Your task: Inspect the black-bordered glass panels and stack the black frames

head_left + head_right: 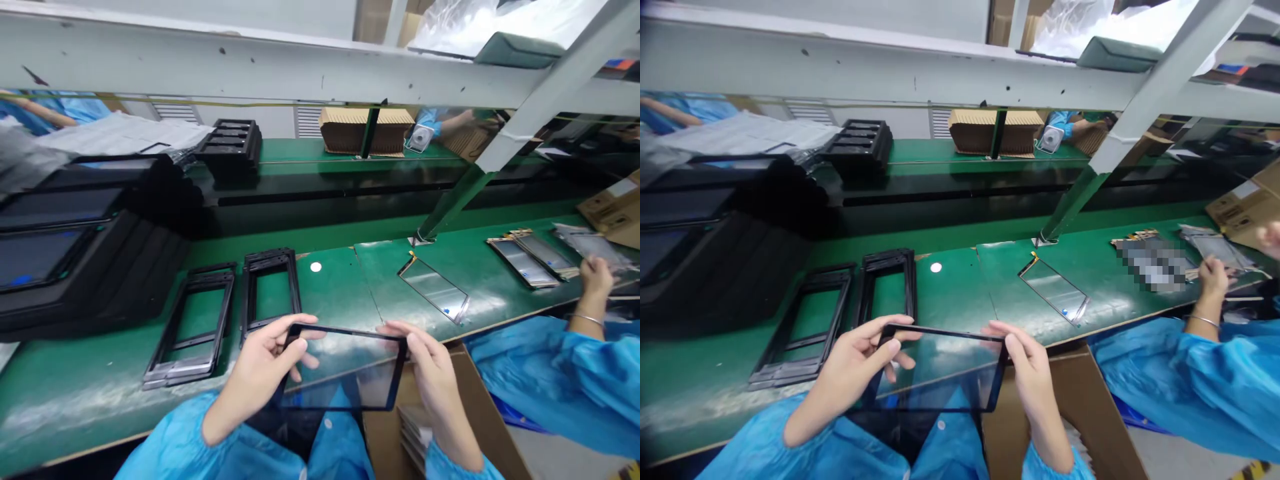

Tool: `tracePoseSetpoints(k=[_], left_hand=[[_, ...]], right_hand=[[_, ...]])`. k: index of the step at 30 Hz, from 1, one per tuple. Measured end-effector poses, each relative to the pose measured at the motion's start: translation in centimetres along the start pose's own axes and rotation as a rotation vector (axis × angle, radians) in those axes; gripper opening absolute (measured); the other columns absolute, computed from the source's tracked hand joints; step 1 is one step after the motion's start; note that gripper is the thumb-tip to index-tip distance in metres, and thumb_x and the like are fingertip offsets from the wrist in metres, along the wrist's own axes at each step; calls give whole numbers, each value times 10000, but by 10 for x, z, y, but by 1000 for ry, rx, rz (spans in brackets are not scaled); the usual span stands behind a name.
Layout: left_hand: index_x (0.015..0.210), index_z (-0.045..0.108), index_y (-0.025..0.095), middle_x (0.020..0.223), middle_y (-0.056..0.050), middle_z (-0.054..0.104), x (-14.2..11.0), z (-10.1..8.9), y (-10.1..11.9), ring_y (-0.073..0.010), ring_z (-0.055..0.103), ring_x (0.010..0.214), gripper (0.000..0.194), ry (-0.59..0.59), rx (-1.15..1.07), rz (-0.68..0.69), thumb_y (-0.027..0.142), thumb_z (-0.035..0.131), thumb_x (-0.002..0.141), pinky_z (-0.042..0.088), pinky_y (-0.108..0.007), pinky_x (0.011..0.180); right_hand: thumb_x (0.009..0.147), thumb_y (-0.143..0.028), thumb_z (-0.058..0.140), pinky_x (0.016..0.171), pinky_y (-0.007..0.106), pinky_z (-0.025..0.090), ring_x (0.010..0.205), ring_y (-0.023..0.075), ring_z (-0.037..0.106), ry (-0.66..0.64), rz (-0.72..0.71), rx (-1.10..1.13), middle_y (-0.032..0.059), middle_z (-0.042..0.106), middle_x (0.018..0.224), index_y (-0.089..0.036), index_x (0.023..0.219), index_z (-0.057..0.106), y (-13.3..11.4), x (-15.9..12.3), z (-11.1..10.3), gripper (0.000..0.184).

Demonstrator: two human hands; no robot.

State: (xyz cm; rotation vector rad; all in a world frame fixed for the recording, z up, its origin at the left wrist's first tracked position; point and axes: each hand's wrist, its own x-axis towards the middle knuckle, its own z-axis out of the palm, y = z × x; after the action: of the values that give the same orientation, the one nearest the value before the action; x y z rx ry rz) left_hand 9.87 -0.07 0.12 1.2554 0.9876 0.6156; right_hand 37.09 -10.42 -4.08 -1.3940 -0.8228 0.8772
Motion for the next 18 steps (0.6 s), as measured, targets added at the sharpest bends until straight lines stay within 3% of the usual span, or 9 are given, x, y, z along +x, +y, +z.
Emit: tracePoseSetpoints(k=[2, 5, 9, 12, 14, 15, 16, 18], left_hand=[[1252, 705, 174, 1106, -154, 844, 3, -3, -3, -242, 820, 705, 414, 40, -48, 20, 446, 735, 941, 620, -272, 524], [1217, 701, 184, 1080, -148, 847, 6, -7, -8, -237, 814, 681, 407, 68, -79, 37, 471, 756, 933, 633, -281, 524], [1242, 685, 201, 1229, -179, 812, 3, -12, -9, -267, 829, 750, 370, 62, 36, 69, 480, 669, 999, 672, -339, 567], [1379, 673, 249, 1585, -173, 601, 2, -12, -3, -351, 753, 1221, 376, 134, 417, 358, 396, 614, 1037, 666, -494, 950], [1452, 664, 278, 1667, -124, 516, 5, -7, 3, -393, 513, 1505, 428, 156, 756, 609, 311, 630, 1026, 414, -644, 1231], [1440, 684, 277, 1623, -114, 573, 8, -3, 7, -397, 484, 1525, 421, 127, 884, 705, 284, 636, 1022, 315, -684, 1272], [1392, 722, 269, 1524, -109, 671, 11, 1, 10, -388, 549, 1474, 378, 64, 963, 765, 267, 635, 1024, 293, -692, 1279], [1243, 793, 240, 1205, -88, 838, 15, 8, 17, -314, 766, 1175, 268, -80, 989, 793, 258, 615, 1044, 430, -604, 1232]], right_hand=[[911, -522, 765, 707, 373, 657, 655, 250, 812, 28, 65, 97, 85, 870, 918, -248, 1099, 846, 6, -4, -2, 342], [830, -491, 835, 636, 360, 646, 574, 260, 782, 104, 85, 138, 42, 802, 636, -227, 1019, 840, 8, -10, 7, 325], [802, -499, 856, 578, 344, 647, 560, 264, 790, 135, 100, 138, 81, 833, 704, -208, 922, 830, 2, -14, 17, 316], [807, -478, 860, 554, 322, 651, 537, 251, 789, 182, 89, 112, 85, 839, 715, -201, 896, 834, -5, -16, 21, 292], [810, -463, 859, 547, 311, 654, 536, 248, 790, 192, 85, 79, 89, 838, 712, -196, 890, 840, -9, -18, 25, 279], [807, -459, 860, 544, 311, 657, 536, 250, 790, 190, 86, 63, 94, 839, 715, -193, 892, 843, -9, -19, 26, 280], [804, -459, 860, 544, 315, 660, 538, 254, 791, 190, 91, 49, 100, 839, 719, -189, 898, 847, -9, -21, 28, 286], [789, -471, 868, 552, 331, 669, 542, 268, 792, 199, 116, 32, 111, 840, 725, -181, 904, 854, -4, -25, 27, 312]])
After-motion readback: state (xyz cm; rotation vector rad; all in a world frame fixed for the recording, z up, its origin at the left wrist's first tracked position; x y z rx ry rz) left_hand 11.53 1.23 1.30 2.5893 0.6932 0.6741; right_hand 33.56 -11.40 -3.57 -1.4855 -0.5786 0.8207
